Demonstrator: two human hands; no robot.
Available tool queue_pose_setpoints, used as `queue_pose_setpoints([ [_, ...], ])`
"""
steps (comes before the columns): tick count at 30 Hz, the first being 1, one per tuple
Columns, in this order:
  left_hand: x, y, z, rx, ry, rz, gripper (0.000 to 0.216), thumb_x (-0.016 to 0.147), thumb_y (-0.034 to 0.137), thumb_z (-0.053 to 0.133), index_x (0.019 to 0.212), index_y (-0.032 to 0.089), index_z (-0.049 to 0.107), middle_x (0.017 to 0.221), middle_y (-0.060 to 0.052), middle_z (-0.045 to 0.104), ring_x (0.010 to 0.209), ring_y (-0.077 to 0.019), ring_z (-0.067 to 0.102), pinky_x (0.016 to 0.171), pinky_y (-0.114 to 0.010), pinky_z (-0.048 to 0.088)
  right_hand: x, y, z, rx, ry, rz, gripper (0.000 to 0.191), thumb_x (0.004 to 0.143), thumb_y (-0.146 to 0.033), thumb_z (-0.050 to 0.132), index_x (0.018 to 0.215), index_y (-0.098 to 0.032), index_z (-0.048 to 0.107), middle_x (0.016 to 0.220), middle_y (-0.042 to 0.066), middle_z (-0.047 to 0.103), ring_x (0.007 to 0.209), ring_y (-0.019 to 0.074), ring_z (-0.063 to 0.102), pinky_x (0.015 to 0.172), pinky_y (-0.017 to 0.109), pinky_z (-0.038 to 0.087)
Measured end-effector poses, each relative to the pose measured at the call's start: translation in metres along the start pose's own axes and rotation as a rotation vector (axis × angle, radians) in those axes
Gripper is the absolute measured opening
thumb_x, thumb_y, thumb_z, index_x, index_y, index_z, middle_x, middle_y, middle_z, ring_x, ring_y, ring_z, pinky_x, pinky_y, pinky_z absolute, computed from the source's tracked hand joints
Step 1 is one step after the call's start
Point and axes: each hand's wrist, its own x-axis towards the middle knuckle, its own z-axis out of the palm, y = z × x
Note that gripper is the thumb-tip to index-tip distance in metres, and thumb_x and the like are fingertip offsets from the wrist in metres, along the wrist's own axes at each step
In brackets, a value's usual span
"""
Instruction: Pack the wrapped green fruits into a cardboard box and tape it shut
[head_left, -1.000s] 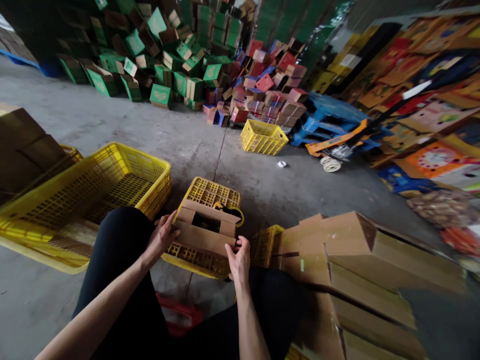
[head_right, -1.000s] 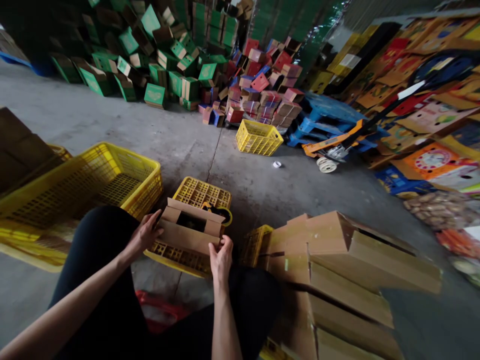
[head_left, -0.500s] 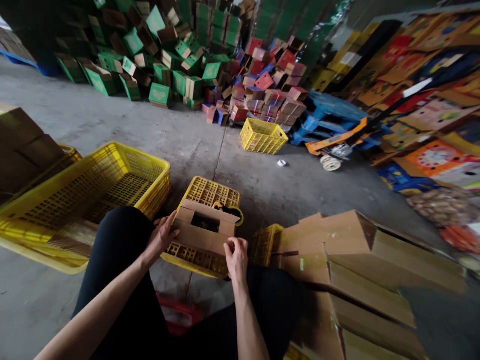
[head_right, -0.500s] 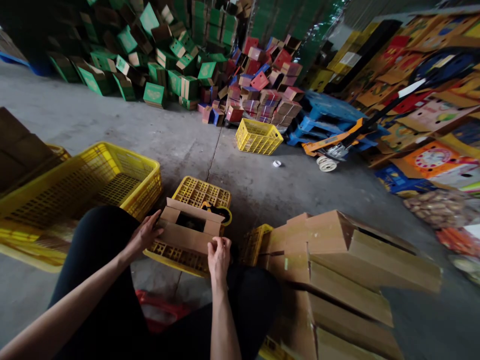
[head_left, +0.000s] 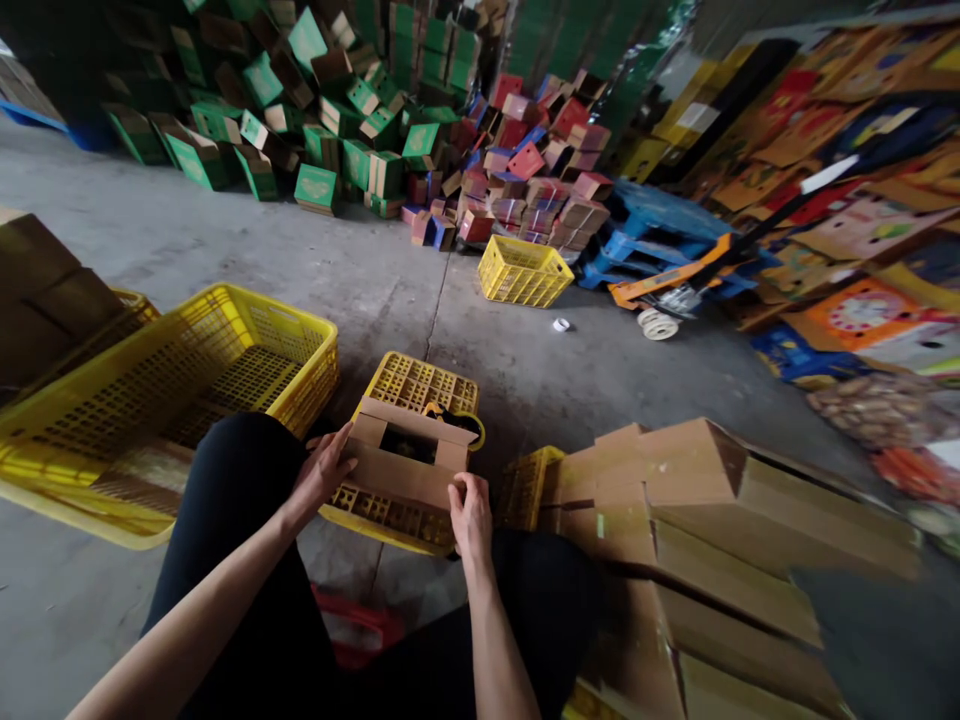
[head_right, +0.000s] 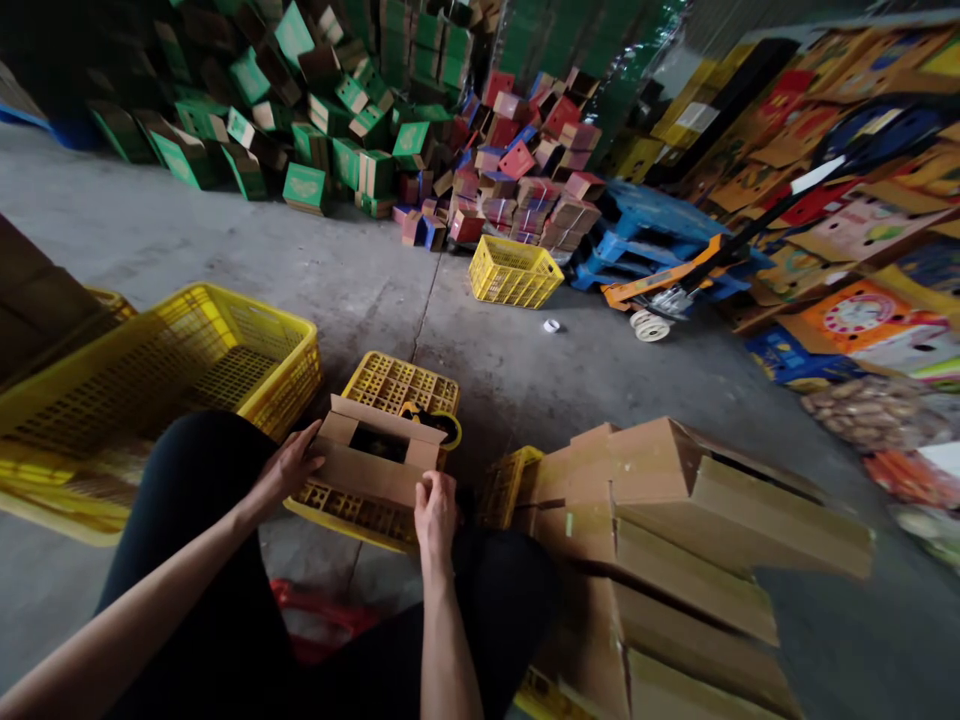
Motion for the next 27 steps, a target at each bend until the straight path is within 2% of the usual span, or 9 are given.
queue_pose_setpoints([
  [3, 0.001, 0.000, 0.001, 0.032, 0.014, -0.001, 0.071, 0.090, 0.027, 0.064, 0.159, 0.023, 0.048, 0.138, -0.010, 0.067, 0.126, -0.0299, 0.065, 0.106, -0.041, 0.053, 0.000, 0.005, 0.005, 0.007, 0.049, 0.019, 0.026, 0.095, -0.030, 0.054, 0.118, -0.022, 0.063, 0.113, 0.012, 0.067, 0.104, 0.0287, 0.069, 0.092, 0.043, 0.060],
  [7, 0.001, 0.000, 0.002, 0.056, -0.004, -0.010, 0.073, 0.090, 0.027, 0.062, 0.162, 0.022, 0.045, 0.139, -0.012, 0.065, 0.123, -0.0312, 0.065, 0.101, -0.041, 0.055, 0.006, 0.013, 0.010, 0.009, 0.098, 0.027, 0.056, 0.091, -0.032, 0.059, 0.144, -0.018, 0.053, 0.133, 0.020, 0.063, 0.124, 0.0353, 0.062, 0.104, 0.051, 0.055],
  [11, 0.003, 0.000, 0.002, 0.043, -0.009, -0.002, 0.073, 0.088, 0.025, 0.062, 0.160, 0.021, 0.048, 0.137, -0.013, 0.065, 0.118, -0.0322, 0.067, 0.100, -0.042, 0.055, 0.013, 0.019, 0.012, -0.022, 0.082, 0.058, 0.070, 0.086, -0.032, 0.064, 0.151, -0.014, 0.050, 0.136, 0.023, 0.062, 0.129, 0.0410, 0.057, 0.112, 0.060, 0.046],
  [17, 0.007, 0.007, -0.004, -0.032, 0.085, 0.053, 0.063, 0.091, 0.028, 0.063, 0.153, 0.025, 0.056, 0.138, -0.013, 0.064, 0.123, -0.0324, 0.065, 0.108, -0.045, 0.052, 0.014, 0.021, 0.018, 0.016, 0.065, 0.085, 0.076, 0.082, -0.025, 0.063, 0.156, -0.015, 0.047, 0.128, 0.020, 0.064, 0.124, 0.0394, 0.061, 0.113, 0.057, 0.046],
  [20, 0.008, 0.014, -0.008, -0.109, 0.112, 0.064, 0.056, 0.094, 0.031, 0.060, 0.150, 0.025, 0.059, 0.136, -0.012, 0.065, 0.113, -0.0286, 0.069, 0.100, -0.042, 0.056, 0.014, 0.022, 0.020, 0.031, 0.070, 0.085, 0.076, 0.082, -0.024, 0.061, 0.156, -0.013, 0.047, 0.130, 0.021, 0.063, 0.125, 0.0390, 0.061, 0.115, 0.056, 0.046],
  [23, 0.007, 0.019, -0.007, -0.173, 0.084, 0.055, 0.055, 0.096, 0.034, 0.058, 0.150, 0.025, 0.058, 0.134, -0.011, 0.065, 0.100, -0.0251, 0.072, 0.092, -0.040, 0.059, 0.016, 0.022, 0.020, 0.036, 0.065, 0.090, 0.076, 0.081, -0.023, 0.062, 0.155, -0.015, 0.049, 0.130, 0.020, 0.064, 0.126, 0.0393, 0.062, 0.113, 0.057, 0.048],
  [27, 0.005, 0.018, -0.004, -0.178, 0.087, 0.047, 0.061, 0.098, 0.035, 0.056, 0.157, 0.023, 0.050, 0.133, -0.014, 0.067, 0.099, -0.0254, 0.073, 0.092, -0.042, 0.059, 0.021, 0.022, 0.018, 0.086, 0.063, 0.063, 0.080, 0.077, -0.019, 0.063, 0.156, -0.020, 0.049, 0.130, 0.017, 0.067, 0.119, 0.0377, 0.065, 0.105, 0.057, 0.054],
])
